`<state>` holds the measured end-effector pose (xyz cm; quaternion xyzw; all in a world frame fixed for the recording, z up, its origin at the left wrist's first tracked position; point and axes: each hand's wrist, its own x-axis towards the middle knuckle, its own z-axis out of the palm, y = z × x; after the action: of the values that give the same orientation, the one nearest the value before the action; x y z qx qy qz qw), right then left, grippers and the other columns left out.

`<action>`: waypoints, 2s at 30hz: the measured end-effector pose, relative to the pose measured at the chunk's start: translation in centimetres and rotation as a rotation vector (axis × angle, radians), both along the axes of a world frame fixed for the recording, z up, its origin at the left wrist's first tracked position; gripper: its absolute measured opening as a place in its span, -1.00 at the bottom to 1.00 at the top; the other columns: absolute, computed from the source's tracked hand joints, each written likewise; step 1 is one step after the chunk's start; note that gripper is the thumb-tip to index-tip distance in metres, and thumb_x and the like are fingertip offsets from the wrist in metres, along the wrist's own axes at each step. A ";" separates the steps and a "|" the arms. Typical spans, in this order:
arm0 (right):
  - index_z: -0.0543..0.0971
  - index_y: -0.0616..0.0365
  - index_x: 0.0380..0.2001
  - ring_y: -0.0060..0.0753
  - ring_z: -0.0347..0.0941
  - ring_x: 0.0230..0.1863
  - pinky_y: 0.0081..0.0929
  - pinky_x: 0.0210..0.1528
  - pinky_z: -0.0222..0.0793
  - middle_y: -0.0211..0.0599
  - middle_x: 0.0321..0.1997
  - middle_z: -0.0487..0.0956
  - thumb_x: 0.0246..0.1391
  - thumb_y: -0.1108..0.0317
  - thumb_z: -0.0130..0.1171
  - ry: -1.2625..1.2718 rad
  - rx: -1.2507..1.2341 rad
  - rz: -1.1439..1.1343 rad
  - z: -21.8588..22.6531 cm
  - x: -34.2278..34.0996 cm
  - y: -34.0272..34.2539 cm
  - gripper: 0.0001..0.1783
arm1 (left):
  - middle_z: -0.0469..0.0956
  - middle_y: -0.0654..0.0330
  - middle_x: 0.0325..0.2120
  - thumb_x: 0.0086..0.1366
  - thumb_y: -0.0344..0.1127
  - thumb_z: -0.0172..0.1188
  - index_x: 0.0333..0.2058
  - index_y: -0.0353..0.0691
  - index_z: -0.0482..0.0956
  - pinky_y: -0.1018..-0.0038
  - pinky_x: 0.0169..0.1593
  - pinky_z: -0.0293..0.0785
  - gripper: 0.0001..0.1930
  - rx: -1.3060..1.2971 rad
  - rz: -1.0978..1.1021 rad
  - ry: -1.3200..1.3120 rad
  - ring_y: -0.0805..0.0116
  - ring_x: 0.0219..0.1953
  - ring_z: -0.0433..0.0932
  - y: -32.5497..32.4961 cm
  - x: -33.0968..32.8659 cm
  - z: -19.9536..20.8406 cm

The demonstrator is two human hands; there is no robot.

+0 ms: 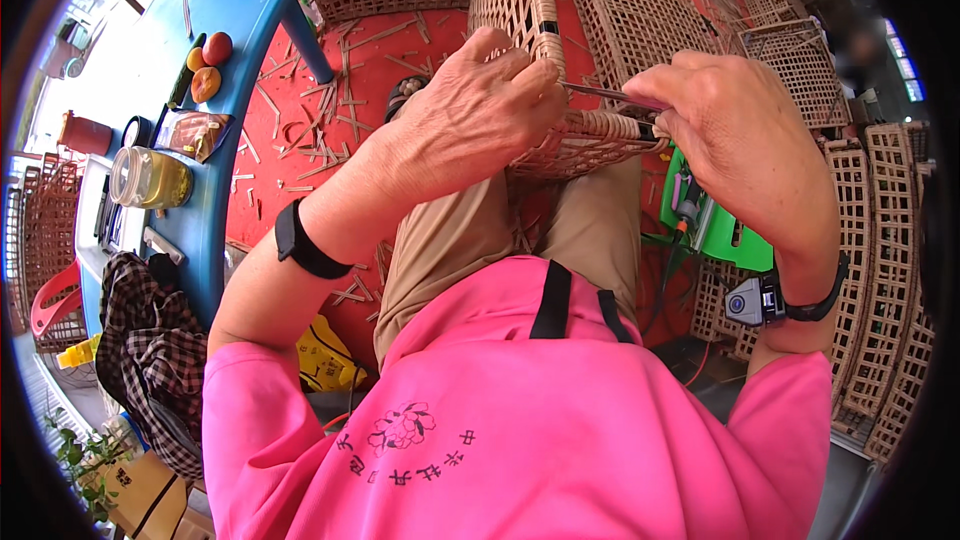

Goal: Weaving and securing wicker strips onto a furniture frame using hands, scissors, and a staple gun.

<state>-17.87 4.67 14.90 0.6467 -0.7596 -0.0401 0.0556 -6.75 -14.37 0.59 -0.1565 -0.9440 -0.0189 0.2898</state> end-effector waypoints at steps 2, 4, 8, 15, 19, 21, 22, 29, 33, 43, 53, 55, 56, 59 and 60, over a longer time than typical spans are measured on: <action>0.64 0.17 -0.19 0.00 0.52 -0.27 -0.14 -0.23 0.40 -0.14 -0.38 0.55 0.01 0.49 0.19 -0.013 0.007 -0.014 -0.1 0.2 0.0 -0.76 | 0.45 0.29 -0.37 0.03 -0.34 0.22 -0.10 -0.09 0.61 0.31 0.00 0.33 -0.62 -0.029 -0.030 0.059 0.33 -0.22 0.50 -0.8 0.1 -0.2; 0.64 0.17 -0.19 0.00 0.52 -0.27 -0.14 -0.23 0.40 -0.14 -0.38 0.55 0.01 0.50 0.18 -0.011 0.005 -0.020 -0.1 0.5 -0.1 -0.76 | 0.47 0.27 -0.35 0.05 -0.38 0.26 -0.08 -0.05 0.63 0.30 -0.03 0.37 -0.62 0.074 -0.068 0.105 0.33 -0.23 0.50 -1.8 0.2 -0.6; 0.64 0.19 -0.19 -0.01 0.52 -0.27 -0.14 -0.23 0.39 -0.15 -0.38 0.55 0.02 0.49 0.17 -0.001 0.027 -0.057 0.0 0.6 -0.2 -0.76 | 0.59 0.25 -0.36 0.20 -0.38 0.35 -0.12 -0.09 0.67 0.45 -0.13 0.48 -0.75 1.020 0.046 0.051 0.38 -0.27 0.58 -1.3 0.1 -2.5; 0.64 0.18 -0.20 0.00 0.52 -0.28 -0.14 -0.24 0.40 -0.15 -0.38 0.54 0.01 0.50 0.19 -0.022 0.023 -0.061 0.0 0.3 -0.2 -0.76 | 0.63 0.31 -0.40 0.26 -0.33 0.36 -0.28 -0.35 0.65 0.58 -0.13 0.48 -0.81 1.441 0.079 -0.266 0.62 -0.28 0.54 -0.1 -2.0 -3.6; 0.64 0.19 -0.20 -0.01 0.53 -0.28 -0.16 -0.23 0.42 -0.15 -0.38 0.56 0.00 0.50 0.19 -0.044 0.007 -0.028 0.0 -0.7 0.0 -0.76 | 0.66 0.19 -0.46 0.24 -0.33 0.35 -0.27 -0.33 0.65 0.47 -0.23 0.54 -0.81 1.012 0.137 -0.145 0.48 -0.38 0.62 0.1 -2.3 -2.3; 0.64 0.19 -0.19 -0.02 0.55 -0.25 -0.18 -0.20 0.44 -0.14 -0.34 0.60 -0.01 0.50 0.19 -0.097 -0.016 0.005 -0.2 -1.4 0.2 -0.75 | 0.66 0.14 -0.46 0.23 -0.33 0.34 -0.27 -0.33 0.65 0.44 -0.25 0.55 -0.82 0.959 0.129 -0.168 0.42 -0.40 0.63 -0.1 -2.3 -1.5; 0.64 0.19 -0.19 -0.02 0.55 -0.25 -0.18 -0.20 0.44 -0.14 -0.34 0.60 -0.01 0.50 0.19 -0.103 -0.022 0.015 -0.3 -1.6 0.4 -0.75 | 0.66 0.09 -0.46 0.22 -0.34 0.33 -0.27 -0.32 0.66 0.40 -0.28 0.56 -0.82 0.896 0.105 -0.168 0.36 -0.42 0.65 -0.3 -2.3 -1.1; 0.65 0.30 -0.19 -0.19 0.61 -0.33 -0.32 -0.26 0.47 -0.12 -0.37 0.65 -0.03 0.54 0.16 -0.480 -0.031 -0.113 -0.4 -3.4 0.4 -0.72 | 0.64 0.04 -0.48 0.18 -0.33 0.31 -0.29 -0.33 0.66 0.38 -0.27 0.54 -0.81 0.669 0.119 -0.235 0.20 -0.42 0.65 -0.8 -2.9 0.8; 0.66 0.32 -0.18 -0.49 0.50 -0.44 -0.49 -0.41 0.37 -0.26 -0.44 0.62 -0.03 0.53 0.17 -0.660 0.089 -0.204 0.7 -5.4 -0.1 -0.70 | 0.62 0.00 -0.48 0.18 -0.31 0.30 -0.33 -0.34 0.62 0.30 -0.28 0.53 -0.81 0.709 0.140 -0.381 0.08 -0.40 0.65 -0.7 -3.6 1.5; 0.64 0.33 -0.19 -0.16 0.58 -0.36 -0.34 -0.27 0.47 -0.05 -0.40 0.62 0.01 0.52 0.14 -0.338 -0.109 -0.020 -1.0 -3.0 2.3 -0.73 | 0.50 0.04 -0.39 0.26 -0.32 0.09 -0.26 -0.23 0.47 0.09 -0.26 0.50 -0.87 0.300 0.161 -0.183 -0.07 -0.32 0.57 1.9 -2.8 0.9; 0.64 0.25 -0.08 -0.27 0.60 -0.34 -0.40 -0.27 0.46 -0.10 -0.26 0.67 0.11 0.54 0.16 -0.618 -0.469 -0.287 -4.1 0.5 5.8 -0.71 | 0.62 0.25 -0.25 0.37 -0.30 0.24 -0.09 -0.36 0.55 0.45 -0.09 0.52 -0.74 1.597 -0.010 -0.249 0.53 -0.20 0.57 0.9 -2.6 -3.9; 0.63 0.23 -0.03 -0.53 0.57 -0.29 -0.50 -0.22 0.47 -0.24 -0.20 0.70 0.08 0.57 0.23 -0.834 -0.475 -0.443 -4.7 0.8 6.0 -0.65 | 0.62 0.26 -0.25 0.37 -0.29 0.24 -0.07 -0.35 0.55 0.48 -0.07 0.50 -0.73 1.646 0.003 -0.224 0.53 -0.19 0.56 1.8 -2.1 -4.8; 0.63 0.23 -0.03 -0.53 0.57 -0.29 -0.50 -0.22 0.47 -0.24 -0.20 0.70 0.08 0.57 0.23 -0.807 -0.477 -0.390 -4.9 0.9 6.2 -0.65 | 0.62 0.26 -0.25 0.37 -0.28 0.24 -0.06 -0.33 0.55 0.51 -0.05 0.48 -0.73 1.695 0.036 -0.234 0.53 -0.18 0.56 2.2 -1.9 -5.2; 0.64 0.21 -0.01 -0.60 0.53 -0.28 -0.60 -0.16 0.45 -0.31 -0.20 0.69 -0.02 0.53 0.37 -0.816 -0.428 -0.457 -5.1 1.2 6.5 -0.57 | 0.60 0.27 -0.24 0.38 -0.26 0.23 -0.03 -0.33 0.54 0.55 -0.01 0.44 -0.70 1.747 0.021 -0.221 0.55 -0.16 0.54 3.3 -1.2 -5.5; 0.64 0.21 -0.01 -0.60 0.53 -0.28 -0.60 -0.16 0.45 -0.31 -0.20 0.69 -0.02 0.53 0.37 -0.813 -0.422 -0.451 -5.2 1.3 6.7 -0.57 | 0.60 0.27 -0.23 0.38 -0.25 0.23 -0.02 -0.33 0.53 0.54 -0.01 0.44 -0.69 1.778 -0.028 -0.185 0.55 -0.16 0.53 3.6 -1.1 -5.4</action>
<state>-16.57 11.34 9.67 0.4047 -0.8322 0.3579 -0.1251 -7.82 -10.79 -4.77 0.1166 -0.5979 -0.7600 0.2267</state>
